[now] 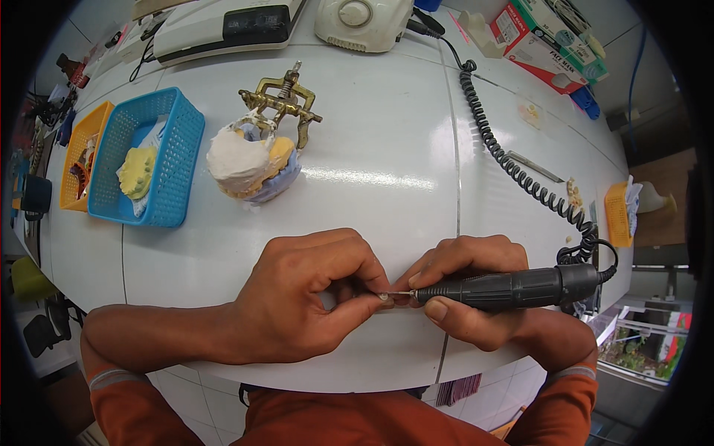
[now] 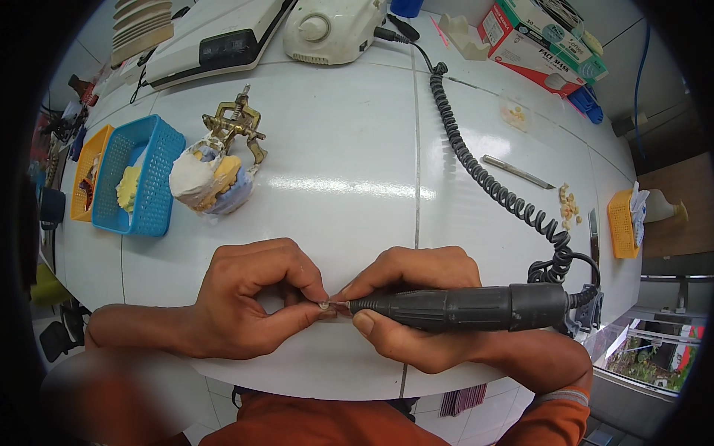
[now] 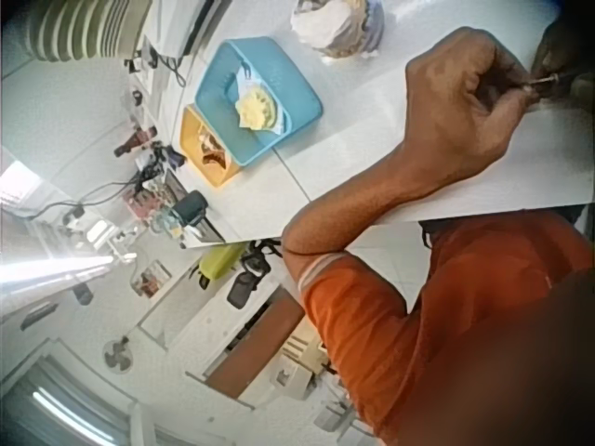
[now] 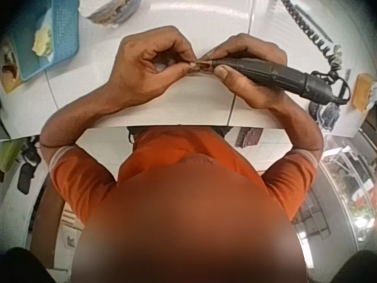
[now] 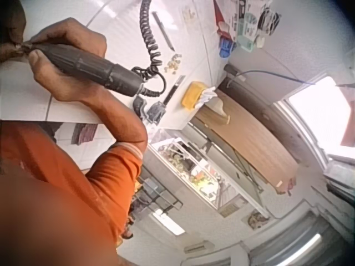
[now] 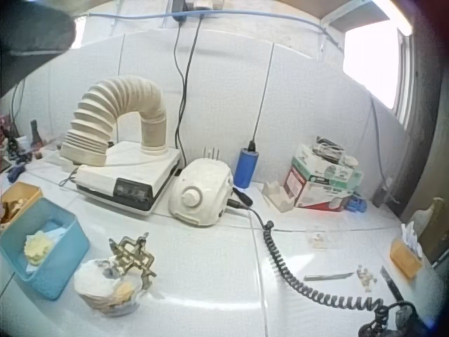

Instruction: Polishing a small dental prosthetic component with a rotary tool.

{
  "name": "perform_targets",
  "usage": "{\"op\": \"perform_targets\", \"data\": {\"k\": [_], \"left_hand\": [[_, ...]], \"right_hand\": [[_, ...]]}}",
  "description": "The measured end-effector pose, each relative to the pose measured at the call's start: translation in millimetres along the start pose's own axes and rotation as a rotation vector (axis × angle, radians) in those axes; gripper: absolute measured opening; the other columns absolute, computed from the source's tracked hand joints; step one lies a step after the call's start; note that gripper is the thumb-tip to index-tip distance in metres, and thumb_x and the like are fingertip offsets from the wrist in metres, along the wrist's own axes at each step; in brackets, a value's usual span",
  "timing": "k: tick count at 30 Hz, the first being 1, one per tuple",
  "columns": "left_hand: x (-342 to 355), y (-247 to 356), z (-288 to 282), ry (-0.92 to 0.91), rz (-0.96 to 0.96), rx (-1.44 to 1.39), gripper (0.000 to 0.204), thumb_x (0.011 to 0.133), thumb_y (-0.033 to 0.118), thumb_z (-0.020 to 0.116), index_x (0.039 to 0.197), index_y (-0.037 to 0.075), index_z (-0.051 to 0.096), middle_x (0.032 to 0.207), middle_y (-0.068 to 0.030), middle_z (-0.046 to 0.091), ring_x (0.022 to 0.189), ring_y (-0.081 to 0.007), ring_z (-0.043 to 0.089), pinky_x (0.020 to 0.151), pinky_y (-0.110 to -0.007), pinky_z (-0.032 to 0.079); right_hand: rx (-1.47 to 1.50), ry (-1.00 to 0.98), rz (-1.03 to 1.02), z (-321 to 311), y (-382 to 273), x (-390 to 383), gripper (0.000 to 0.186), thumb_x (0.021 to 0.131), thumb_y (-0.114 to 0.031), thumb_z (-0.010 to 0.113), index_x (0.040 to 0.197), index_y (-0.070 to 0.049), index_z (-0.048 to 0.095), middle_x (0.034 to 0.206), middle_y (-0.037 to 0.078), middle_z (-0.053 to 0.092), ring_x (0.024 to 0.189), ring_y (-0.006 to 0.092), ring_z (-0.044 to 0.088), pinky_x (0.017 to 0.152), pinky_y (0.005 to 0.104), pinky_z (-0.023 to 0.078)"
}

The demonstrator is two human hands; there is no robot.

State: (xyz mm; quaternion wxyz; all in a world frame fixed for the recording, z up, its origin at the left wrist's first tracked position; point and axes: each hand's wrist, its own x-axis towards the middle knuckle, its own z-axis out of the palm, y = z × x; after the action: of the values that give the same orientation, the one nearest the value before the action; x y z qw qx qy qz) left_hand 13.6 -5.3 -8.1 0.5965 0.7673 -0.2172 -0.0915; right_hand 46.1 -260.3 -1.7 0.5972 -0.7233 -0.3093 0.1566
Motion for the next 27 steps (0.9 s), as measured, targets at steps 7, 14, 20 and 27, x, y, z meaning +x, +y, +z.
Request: {"op": "perform_targets", "data": {"k": [7,14,20,27], "left_hand": [[-0.5,1.0,-0.5,0.004,-0.005,0.003,0.016,0.081,-0.004,0.082,0.09,0.003,0.071,0.089,-0.0067,0.071,0.074,-0.0121,0.07,0.058,-0.024,0.053],[-0.1,-1.0,-0.5,0.012,-0.002,-0.008,0.016,0.081,-0.004,0.082,0.09,0.003,0.071,0.089,-0.0069,0.072,0.074,-0.0125,0.07,0.06,-0.025,0.054],[0.2,1.5,-3.4,0.004,-0.028,-0.051,0.011,0.088,-0.003,0.077,0.094,-0.001,0.069,0.09,-0.0088,0.071,0.077,-0.0142,0.074,0.064,-0.026,0.06],[0.1,0.6,-3.2,0.006,-0.023,-0.061,0.012,0.087,-0.003,0.078,0.093,-0.001,0.069,0.088,-0.0091,0.072,0.077,-0.0148,0.074,0.064,-0.026,0.06]], "right_hand": [[-0.035,-0.037,0.009,-1.5,-3.3,0.3,0.018,0.087,-0.011,0.076,0.101,-0.001,0.074,0.083,0.011,0.078,0.068,0.0156,0.075,0.062,0.027,0.058],[0.012,-0.034,-0.002,-3.1,-2.2,-0.2,0.018,0.087,-0.009,0.073,0.103,0.0,0.073,0.09,0.015,0.08,0.075,0.0182,0.078,0.068,0.0287,0.062],[0.108,-0.009,-0.021,-0.7,2.8,-1.0,0.02,0.088,-0.009,0.072,0.105,0.002,0.071,0.097,0.018,0.08,0.086,0.0239,0.081,0.078,0.0325,0.065],[0.047,-0.054,-0.002,-3.1,2.4,0.0,0.02,0.088,-0.009,0.072,0.105,0.001,0.072,0.098,0.017,0.081,0.083,0.0221,0.08,0.076,0.0316,0.065]]}}
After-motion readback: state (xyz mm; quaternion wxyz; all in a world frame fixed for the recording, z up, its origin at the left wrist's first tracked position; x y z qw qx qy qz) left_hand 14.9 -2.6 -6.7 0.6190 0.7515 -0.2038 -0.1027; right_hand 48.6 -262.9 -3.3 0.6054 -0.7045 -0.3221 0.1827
